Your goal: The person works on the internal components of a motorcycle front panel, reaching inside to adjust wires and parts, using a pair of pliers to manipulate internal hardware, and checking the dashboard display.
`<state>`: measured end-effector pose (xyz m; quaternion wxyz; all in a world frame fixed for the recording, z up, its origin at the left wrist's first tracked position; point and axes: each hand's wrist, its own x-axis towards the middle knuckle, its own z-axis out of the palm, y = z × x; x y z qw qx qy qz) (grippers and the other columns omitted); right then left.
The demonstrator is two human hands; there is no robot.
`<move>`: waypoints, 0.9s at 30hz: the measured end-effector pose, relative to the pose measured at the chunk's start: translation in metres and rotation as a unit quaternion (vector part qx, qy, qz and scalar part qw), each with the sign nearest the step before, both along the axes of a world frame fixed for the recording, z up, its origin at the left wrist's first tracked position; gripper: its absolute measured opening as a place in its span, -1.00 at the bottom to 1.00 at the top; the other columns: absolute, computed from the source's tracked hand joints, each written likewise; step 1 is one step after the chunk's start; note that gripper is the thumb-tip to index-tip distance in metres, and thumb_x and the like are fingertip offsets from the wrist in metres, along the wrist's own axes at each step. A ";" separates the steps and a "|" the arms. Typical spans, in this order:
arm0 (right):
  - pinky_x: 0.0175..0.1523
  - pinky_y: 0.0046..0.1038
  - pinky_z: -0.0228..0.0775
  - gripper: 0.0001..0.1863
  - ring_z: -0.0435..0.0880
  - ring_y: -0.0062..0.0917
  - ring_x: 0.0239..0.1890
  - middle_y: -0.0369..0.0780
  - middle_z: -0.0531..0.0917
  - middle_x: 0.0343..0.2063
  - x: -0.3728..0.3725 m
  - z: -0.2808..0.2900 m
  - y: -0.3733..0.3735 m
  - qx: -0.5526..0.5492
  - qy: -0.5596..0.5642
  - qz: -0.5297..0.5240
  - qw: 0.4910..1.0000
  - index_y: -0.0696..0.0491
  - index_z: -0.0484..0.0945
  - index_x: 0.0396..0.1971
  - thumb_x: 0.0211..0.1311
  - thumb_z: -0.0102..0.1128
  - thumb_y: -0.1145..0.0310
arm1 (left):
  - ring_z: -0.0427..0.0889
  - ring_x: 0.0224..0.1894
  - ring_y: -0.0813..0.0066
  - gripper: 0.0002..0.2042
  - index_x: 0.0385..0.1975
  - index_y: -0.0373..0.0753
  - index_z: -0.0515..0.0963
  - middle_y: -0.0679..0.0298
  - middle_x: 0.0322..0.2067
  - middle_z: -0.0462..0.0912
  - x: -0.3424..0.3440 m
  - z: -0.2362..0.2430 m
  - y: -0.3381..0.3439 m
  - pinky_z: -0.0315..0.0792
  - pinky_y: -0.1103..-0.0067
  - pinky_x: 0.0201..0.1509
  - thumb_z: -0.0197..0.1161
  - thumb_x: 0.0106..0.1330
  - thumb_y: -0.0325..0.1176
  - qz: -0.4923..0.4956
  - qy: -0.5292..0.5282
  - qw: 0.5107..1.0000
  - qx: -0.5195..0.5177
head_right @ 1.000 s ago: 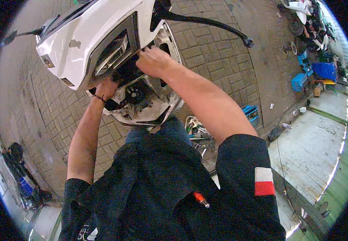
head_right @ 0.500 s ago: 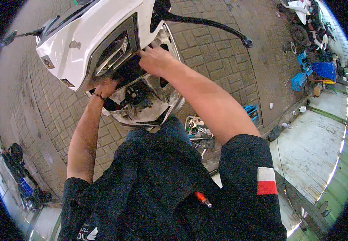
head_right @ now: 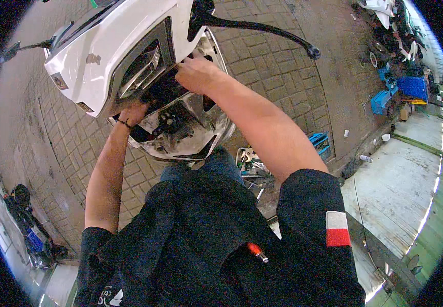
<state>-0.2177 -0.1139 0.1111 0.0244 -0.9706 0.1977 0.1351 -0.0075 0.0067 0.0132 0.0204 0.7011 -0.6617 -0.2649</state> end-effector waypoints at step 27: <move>-0.28 -0.35 0.50 -0.83 0.64 -0.33 -0.34 -0.16 0.63 -0.42 0.002 -0.053 0.000 0.001 -0.061 0.064 0.996 0.05 0.61 -0.53 0.01 0.00 0.41 | 0.29 0.12 0.03 -0.51 0.09 -0.23 0.25 -0.03 0.08 0.32 -0.017 0.021 -0.006 0.19 0.34 0.20 -0.02 0.24 -0.08 -0.067 -0.113 0.984 0.118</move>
